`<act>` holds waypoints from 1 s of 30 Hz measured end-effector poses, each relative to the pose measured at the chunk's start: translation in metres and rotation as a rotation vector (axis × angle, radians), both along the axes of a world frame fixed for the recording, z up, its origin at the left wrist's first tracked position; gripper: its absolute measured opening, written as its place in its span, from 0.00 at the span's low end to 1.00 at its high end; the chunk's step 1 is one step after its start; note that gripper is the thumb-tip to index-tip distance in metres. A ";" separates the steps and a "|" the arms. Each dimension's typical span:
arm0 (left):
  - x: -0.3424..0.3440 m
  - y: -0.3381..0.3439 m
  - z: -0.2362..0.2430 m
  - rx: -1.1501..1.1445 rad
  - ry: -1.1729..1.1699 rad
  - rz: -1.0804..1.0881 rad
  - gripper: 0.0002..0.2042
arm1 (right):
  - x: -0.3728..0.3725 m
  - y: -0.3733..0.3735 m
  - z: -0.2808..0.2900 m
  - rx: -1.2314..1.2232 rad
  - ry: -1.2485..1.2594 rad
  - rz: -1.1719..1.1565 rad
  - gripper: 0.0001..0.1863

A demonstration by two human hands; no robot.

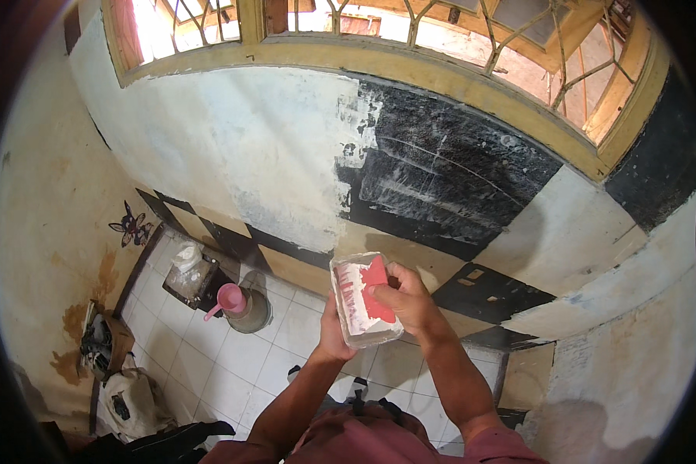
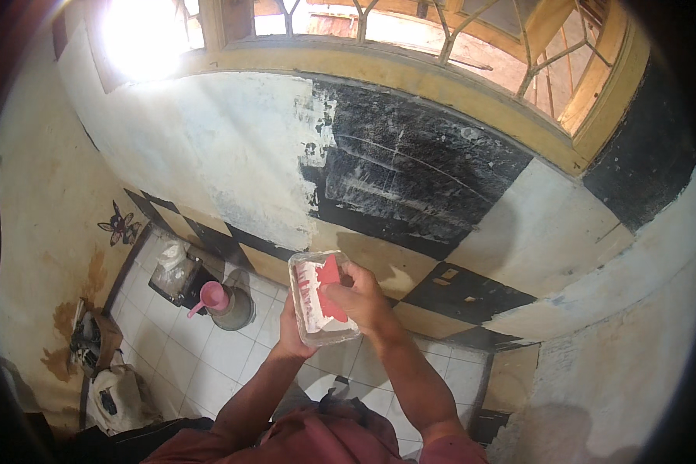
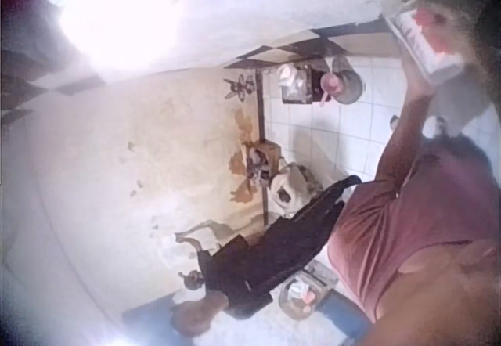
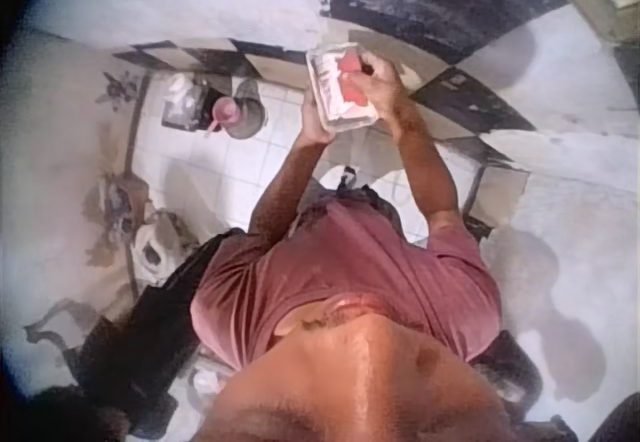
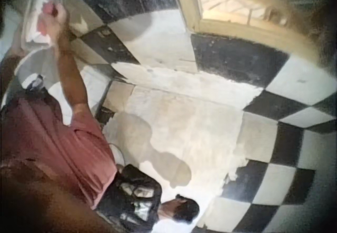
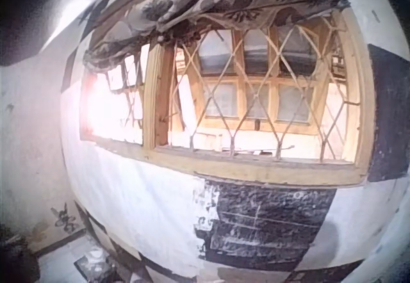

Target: The person applies a white putty substance to a checkered wall section using a spatula. They scoop the material from a small plastic container and spread it repeatedly across the surface to fill gaps and smooth the area.

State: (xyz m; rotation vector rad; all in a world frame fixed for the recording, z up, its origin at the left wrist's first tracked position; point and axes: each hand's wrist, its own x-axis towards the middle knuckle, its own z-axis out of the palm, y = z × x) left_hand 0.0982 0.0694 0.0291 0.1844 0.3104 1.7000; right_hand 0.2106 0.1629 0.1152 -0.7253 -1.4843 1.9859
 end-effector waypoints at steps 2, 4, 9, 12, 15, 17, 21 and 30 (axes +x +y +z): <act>0.000 0.001 0.000 -0.011 -0.004 0.003 0.32 | 0.006 0.002 0.006 -0.021 0.034 -0.033 0.18; 0.001 0.001 0.003 -0.053 -0.021 0.024 0.32 | 0.012 0.003 0.016 -0.038 0.000 -0.080 0.19; 0.000 0.003 0.011 -0.016 -0.074 0.003 0.29 | 0.027 0.006 0.028 0.000 0.130 -0.182 0.13; -0.002 0.002 0.019 -0.039 -0.054 -0.002 0.30 | 0.037 0.002 0.042 0.124 0.143 -0.215 0.09; -0.003 0.005 0.021 -0.034 -0.018 -0.009 0.32 | 0.036 -0.008 0.043 0.201 0.180 -0.267 0.08; -0.001 0.006 0.019 -0.031 -0.014 -0.014 0.32 | 0.041 -0.003 0.030 0.295 -0.011 -0.229 0.08; -0.002 0.007 0.011 -0.044 -0.040 -0.016 0.32 | 0.041 0.007 0.006 0.127 0.012 -0.306 0.09; -0.003 0.008 0.011 -0.033 -0.062 -0.019 0.32 | 0.055 0.020 -0.012 -0.387 0.213 -0.238 0.20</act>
